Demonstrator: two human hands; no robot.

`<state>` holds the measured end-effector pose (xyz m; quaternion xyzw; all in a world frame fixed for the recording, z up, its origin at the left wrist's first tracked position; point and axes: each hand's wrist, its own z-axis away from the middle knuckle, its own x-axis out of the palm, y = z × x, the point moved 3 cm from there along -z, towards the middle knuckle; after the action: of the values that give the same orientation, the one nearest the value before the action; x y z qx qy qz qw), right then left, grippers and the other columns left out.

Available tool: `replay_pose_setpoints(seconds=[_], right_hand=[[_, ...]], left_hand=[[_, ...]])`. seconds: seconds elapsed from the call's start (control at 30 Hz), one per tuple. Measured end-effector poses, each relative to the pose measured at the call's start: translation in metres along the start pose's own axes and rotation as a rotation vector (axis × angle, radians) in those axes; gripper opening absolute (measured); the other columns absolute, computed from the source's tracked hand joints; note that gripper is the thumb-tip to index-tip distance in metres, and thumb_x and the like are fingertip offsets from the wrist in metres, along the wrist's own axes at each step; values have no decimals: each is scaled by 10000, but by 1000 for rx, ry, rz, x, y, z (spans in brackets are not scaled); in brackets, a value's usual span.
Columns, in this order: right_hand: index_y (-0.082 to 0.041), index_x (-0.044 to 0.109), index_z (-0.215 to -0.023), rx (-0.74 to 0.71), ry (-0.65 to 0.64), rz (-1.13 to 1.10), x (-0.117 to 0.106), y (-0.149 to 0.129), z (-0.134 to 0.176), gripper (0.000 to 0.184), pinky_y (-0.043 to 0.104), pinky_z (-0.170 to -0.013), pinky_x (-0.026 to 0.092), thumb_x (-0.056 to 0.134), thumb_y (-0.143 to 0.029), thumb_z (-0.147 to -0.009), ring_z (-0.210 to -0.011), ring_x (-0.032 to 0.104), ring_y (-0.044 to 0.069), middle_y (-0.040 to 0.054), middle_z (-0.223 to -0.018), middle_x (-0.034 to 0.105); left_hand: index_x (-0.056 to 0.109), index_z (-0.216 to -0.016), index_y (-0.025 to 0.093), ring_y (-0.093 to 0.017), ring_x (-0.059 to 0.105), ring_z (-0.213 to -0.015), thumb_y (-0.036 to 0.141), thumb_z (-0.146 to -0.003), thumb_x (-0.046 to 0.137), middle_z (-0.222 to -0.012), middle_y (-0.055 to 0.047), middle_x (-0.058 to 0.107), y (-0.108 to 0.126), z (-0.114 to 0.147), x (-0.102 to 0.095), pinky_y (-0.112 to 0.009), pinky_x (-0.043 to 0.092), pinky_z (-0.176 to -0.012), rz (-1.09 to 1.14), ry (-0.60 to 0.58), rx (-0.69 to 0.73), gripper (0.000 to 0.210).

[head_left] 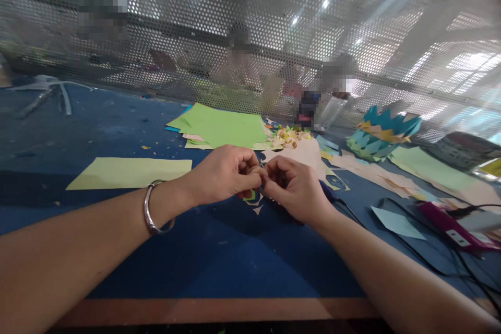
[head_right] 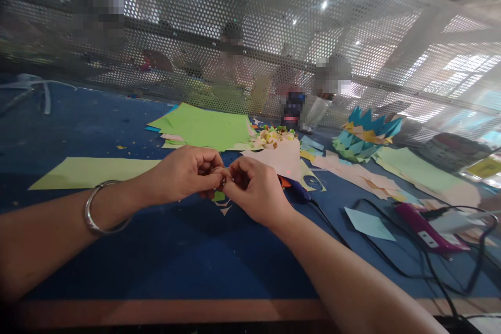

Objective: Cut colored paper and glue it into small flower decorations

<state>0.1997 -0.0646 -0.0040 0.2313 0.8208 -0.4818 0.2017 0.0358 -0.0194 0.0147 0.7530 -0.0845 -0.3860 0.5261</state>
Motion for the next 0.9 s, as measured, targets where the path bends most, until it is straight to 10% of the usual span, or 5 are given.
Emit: replay_pose_setpoints(seconds=[0.47,0.9], right_hand=[[-200,540,-708,36,-25,50,-4,5,-3,95,243,-525,330,620,-175,-754,-552,429,98,-50,-610,492],[-197,556,-687,5,-75,128,-1,1,-3,92,238,-518,326,624,-160,-736,-543,434,95,-52,-600,504]], left_hand=[[626,-950,188,-158,666,-743,321,-817,707,-836,-31,707,1,-3,-22,-237,480,-607,-125,109,134,205],[749,-916,169,-165,670,-754,322,-827,722,-828,-48,759,0,-5,-15,-267,499,-688,-109,-53,60,179]])
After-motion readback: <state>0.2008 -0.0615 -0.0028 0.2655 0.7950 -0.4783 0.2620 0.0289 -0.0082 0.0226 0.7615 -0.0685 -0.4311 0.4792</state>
